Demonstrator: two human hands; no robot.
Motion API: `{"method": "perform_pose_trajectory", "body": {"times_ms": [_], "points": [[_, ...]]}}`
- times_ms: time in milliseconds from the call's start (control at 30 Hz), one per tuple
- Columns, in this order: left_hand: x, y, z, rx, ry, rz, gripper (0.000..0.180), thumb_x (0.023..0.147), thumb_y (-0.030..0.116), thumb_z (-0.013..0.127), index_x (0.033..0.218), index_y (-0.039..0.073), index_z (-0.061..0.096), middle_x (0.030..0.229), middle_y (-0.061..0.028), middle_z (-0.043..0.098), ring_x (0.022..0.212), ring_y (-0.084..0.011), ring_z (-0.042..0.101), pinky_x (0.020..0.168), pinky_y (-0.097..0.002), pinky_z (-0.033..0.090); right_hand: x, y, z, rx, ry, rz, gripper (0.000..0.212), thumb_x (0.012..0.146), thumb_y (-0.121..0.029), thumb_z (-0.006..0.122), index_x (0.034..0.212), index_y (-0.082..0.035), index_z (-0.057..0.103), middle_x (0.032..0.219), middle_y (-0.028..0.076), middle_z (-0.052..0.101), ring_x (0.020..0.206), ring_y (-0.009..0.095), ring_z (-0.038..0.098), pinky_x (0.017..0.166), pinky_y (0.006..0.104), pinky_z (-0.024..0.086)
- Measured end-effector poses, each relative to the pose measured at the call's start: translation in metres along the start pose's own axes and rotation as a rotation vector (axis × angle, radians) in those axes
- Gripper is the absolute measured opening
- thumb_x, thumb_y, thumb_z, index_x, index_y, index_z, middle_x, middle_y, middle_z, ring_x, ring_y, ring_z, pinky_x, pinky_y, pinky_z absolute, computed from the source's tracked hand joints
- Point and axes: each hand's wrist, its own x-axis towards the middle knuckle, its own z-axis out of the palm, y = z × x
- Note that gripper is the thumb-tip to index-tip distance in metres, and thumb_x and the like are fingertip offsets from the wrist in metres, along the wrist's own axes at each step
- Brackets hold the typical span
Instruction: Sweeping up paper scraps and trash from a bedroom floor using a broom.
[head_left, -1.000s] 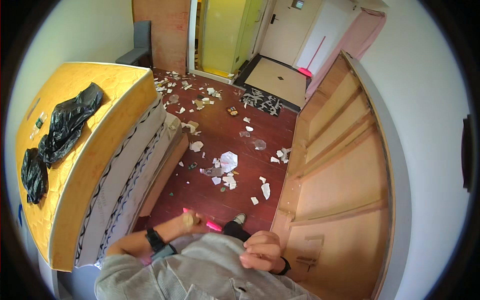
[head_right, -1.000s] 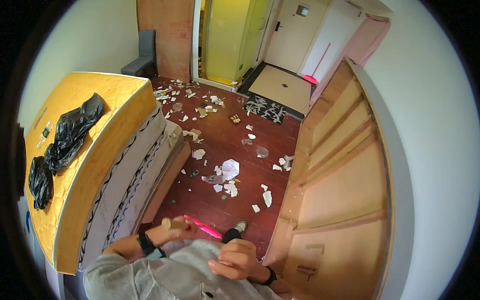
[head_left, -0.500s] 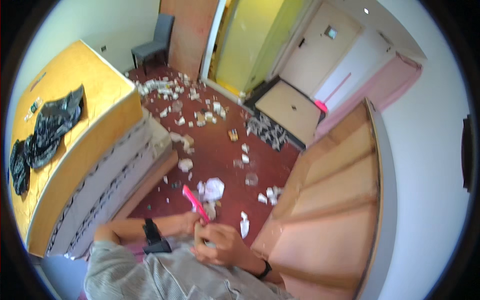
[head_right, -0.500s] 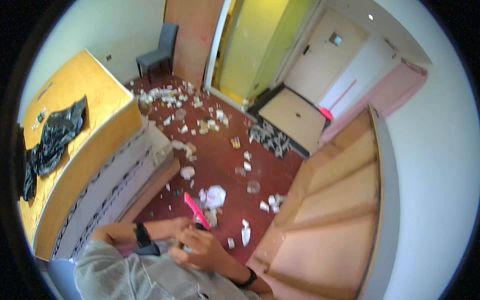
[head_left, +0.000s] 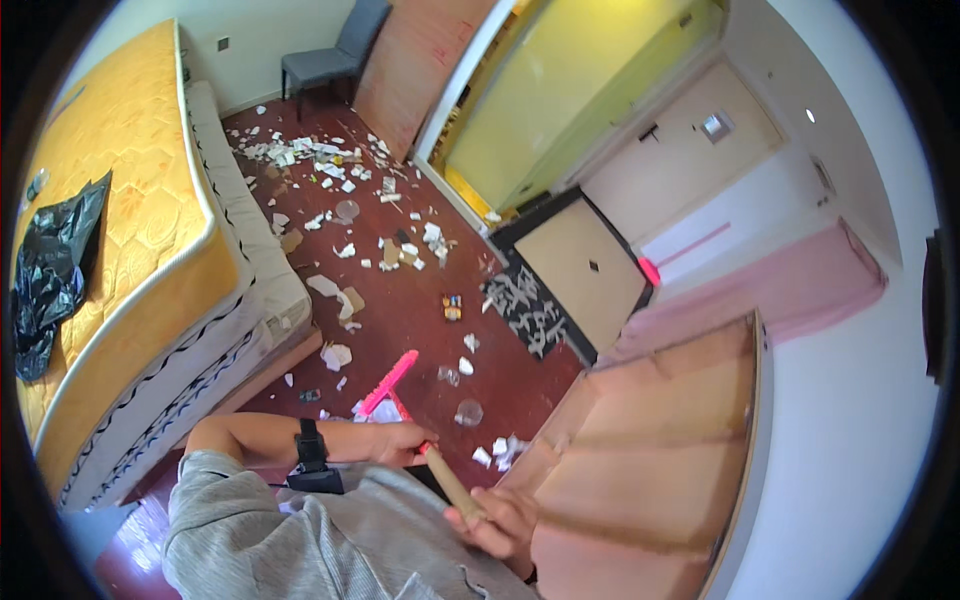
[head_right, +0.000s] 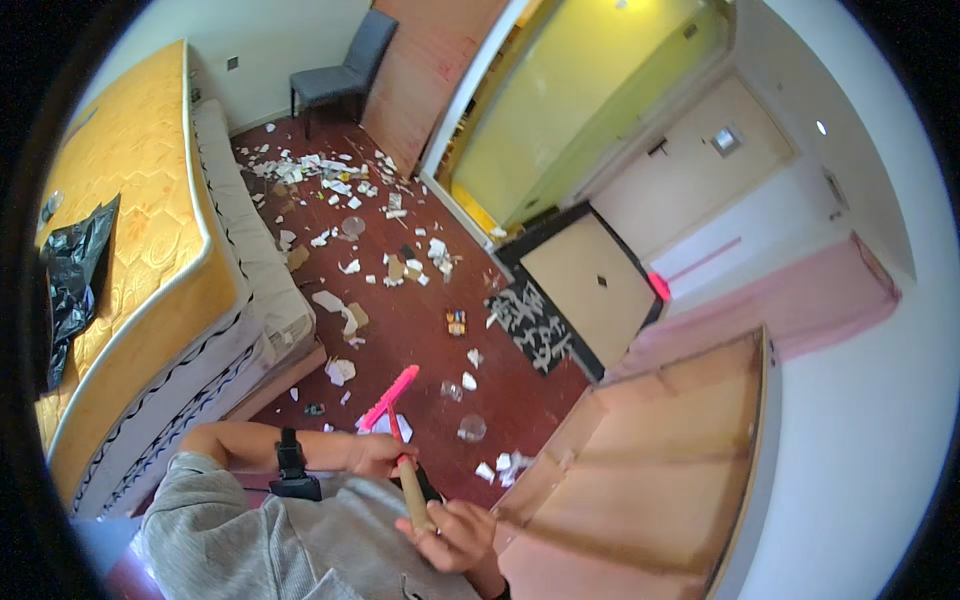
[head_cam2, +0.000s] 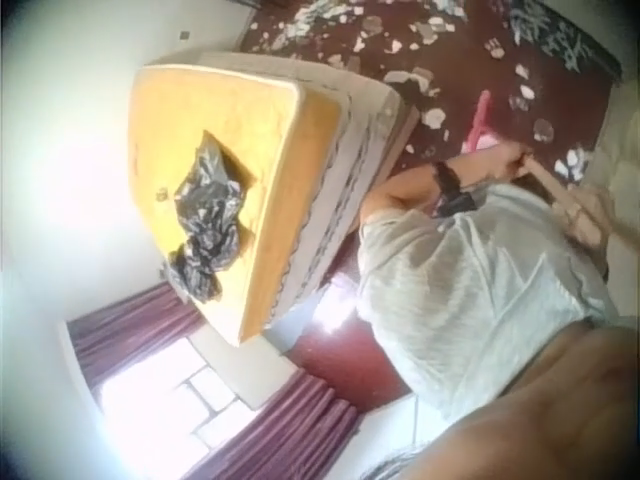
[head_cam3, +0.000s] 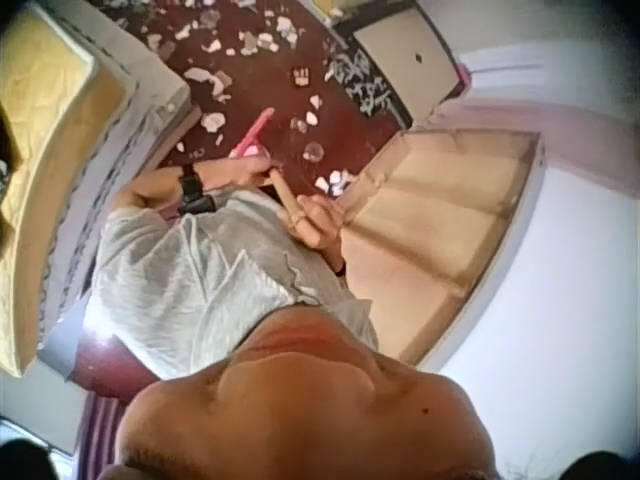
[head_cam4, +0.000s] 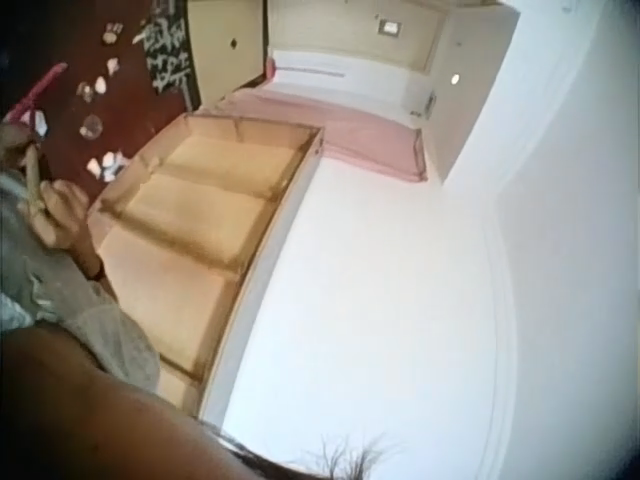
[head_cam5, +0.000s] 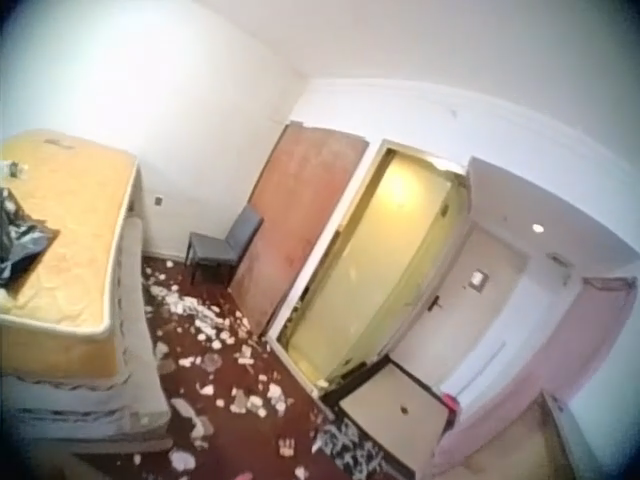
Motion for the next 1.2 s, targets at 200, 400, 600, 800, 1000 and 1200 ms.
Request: {"method": "perform_pose_trajectory", "body": {"times_ms": [200,400,600,800,1000,1200], "points": [[0.005,0.103,0.055,-0.039,0.159,0.274,0.012,0.087,0.009,0.053,0.088,-0.003,0.049,0.081,-0.0125,0.058,0.077,-0.0228,0.062,0.066,-0.0276,0.054,0.011,0.126,0.041,0.124,0.313,-0.214,0.05,0.07,-0.019,0.075,0.094,-0.009,0.033,0.065,0.01,0.056,0.036,0.015,0.046,0.03,0.0242,0.035],[0.054,0.255,0.066,-0.039,0.137,0.319,0.014,0.088,0.011,0.051,0.087,-0.002,0.049,0.08,-0.0124,0.058,0.074,-0.0226,0.061,0.064,-0.0287,0.054,0.059,0.29,0.085,0.282,0.35,-0.26,0.05,0.066,-0.016,0.078,0.098,-0.008,0.041,0.082,0.014,0.058,0.046,0.016,0.049,0.038,0.0246,0.04],[0.01,0.375,0.078,-0.13,0.179,0.461,0.018,0.09,0.017,0.049,0.089,-0.001,0.045,0.078,-0.0087,0.055,0.071,-0.0194,0.059,0.065,-0.0282,0.054,0.187,0.396,0.117,0.733,-0.031,-0.197,0.037,0.068,-0.034,0.076,0.084,-0.009,0.054,0.063,0.0,0.048,0.044,0.013,0.048,0.039,0.0253,0.039],[-0.006,0.477,0.032,-0.194,0.197,0.685,0.019,0.09,0.021,0.052,0.089,0.003,0.048,0.074,-0.0065,0.056,0.064,-0.0174,0.057,0.06,-0.0299,0.052,0.304,0.453,0.239,1.491,-0.221,-0.317,0.025,0.077,-0.023,0.068,0.081,-0.008,0.047,0.065,0.003,0.05,0.058,0.02,0.056,0.048,0.0324,0.046],[-0.034,0.59,-0.038,-0.417,0.321,0.851,0.023,0.085,0.022,0.058,0.084,0.001,0.048,0.069,-0.0066,0.054,0.061,-0.0167,0.057,0.054,-0.0307,0.05,0.371,0.495,0.366,1.559,-0.339,-0.414,0.026,0.084,-0.026,0.061,0.085,-0.007,0.043,0.053,0.002,0.046,0.042,0.017,0.047,0.039,0.0282,0.037],[-0.095,0.711,-0.071,-0.366,0.348,0.869,0.023,0.085,0.022,0.057,0.08,0.002,0.047,0.07,-0.0045,0.051,0.06,-0.0146,0.055,0.055,-0.0307,0.049,0.481,0.523,0.447,1.745,-0.302,-0.44,0.042,0.085,-0.045,0.052,0.08,-0.004,0.054,0.055,0.001,0.047,0.04,0.016,0.045,0.036,0.0274,0.033]]}}
